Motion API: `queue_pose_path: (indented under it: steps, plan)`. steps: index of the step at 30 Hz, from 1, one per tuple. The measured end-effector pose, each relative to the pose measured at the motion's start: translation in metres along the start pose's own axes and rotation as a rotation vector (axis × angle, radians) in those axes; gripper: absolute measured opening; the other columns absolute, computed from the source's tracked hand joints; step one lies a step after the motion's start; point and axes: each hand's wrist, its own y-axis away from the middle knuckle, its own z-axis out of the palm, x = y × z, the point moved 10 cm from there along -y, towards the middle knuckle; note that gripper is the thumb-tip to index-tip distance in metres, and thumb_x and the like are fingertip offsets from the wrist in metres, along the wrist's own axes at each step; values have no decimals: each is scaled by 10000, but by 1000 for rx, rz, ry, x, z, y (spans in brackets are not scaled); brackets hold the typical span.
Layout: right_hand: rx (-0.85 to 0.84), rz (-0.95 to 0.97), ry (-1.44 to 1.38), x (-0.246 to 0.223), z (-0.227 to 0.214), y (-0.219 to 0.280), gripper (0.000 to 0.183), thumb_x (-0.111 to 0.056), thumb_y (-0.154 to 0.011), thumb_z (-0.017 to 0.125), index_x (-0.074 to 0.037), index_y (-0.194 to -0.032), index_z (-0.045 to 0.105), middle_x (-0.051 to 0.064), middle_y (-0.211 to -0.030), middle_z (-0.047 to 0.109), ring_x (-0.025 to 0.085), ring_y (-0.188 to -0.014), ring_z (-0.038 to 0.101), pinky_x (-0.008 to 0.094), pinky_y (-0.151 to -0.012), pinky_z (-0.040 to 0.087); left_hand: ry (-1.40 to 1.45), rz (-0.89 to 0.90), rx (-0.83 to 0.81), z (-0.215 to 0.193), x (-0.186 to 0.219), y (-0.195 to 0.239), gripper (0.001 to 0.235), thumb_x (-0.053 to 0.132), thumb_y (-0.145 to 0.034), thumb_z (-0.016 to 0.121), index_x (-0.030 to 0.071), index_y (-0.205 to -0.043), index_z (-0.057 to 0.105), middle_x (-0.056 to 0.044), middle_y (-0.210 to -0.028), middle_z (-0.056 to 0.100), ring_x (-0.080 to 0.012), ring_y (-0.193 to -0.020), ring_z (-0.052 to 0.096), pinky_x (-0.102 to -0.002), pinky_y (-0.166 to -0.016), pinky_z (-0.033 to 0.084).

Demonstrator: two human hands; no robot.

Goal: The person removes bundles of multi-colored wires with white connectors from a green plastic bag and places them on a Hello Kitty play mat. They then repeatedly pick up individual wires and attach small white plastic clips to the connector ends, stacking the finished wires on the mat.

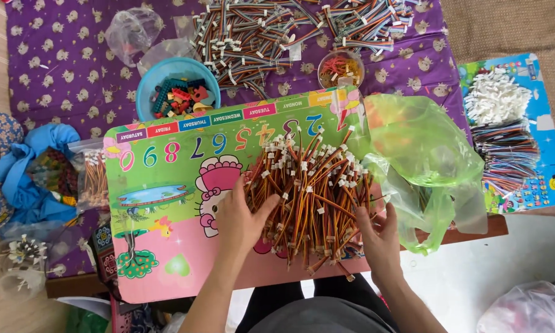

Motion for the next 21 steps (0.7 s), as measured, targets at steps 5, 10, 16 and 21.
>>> queue_pose_path:
  steps: [5, 10, 16, 21]
  plan:
    - [-78, 15, 89, -16, 19, 9, 1069, -450, -717, 620, -191, -1561, 17, 85, -1559, 331, 222, -1381, 414, 449, -970, 462, -165, -135, -68, 13, -11, 2, 1064, 871, -701, 446, 78, -1410, 436, -190, -1194, 607, -402, -1141, 528, -583, -971, 392]
    - [-102, -79, 213, -32, 31, 12, 1171, -517, -678, 699, -123, -1549, 23, 243, -1541, 189, 412, -1401, 276, 596, -1045, 357, -87, -114, 2, 10, -19, -2, 1052, 866, -708, 520, 4, -1311, 506, -237, -1203, 532, -417, -1157, 476, -541, -926, 422]
    - [-172, -148, 234, -54, 53, 33, 1239, -540, -705, 737, -55, -1547, -32, 389, -1511, 137, 570, -1381, 200, 697, -1059, 263, 47, -113, -91, 17, -11, 0, 1015, 870, -715, 552, -35, -1173, 586, -263, -1087, 596, -428, -1119, 513, -517, -928, 416]
    - [-210, -139, 263, -50, 71, 28, 1292, -573, -669, 767, -29, -1543, -15, 382, -1516, 129, 565, -1386, 179, 702, -1052, 243, 33, -32, -11, 50, -4, 3, 728, 758, -852, 488, 79, -1086, 604, -182, -1108, 567, -406, -1082, 533, -581, -837, 443]
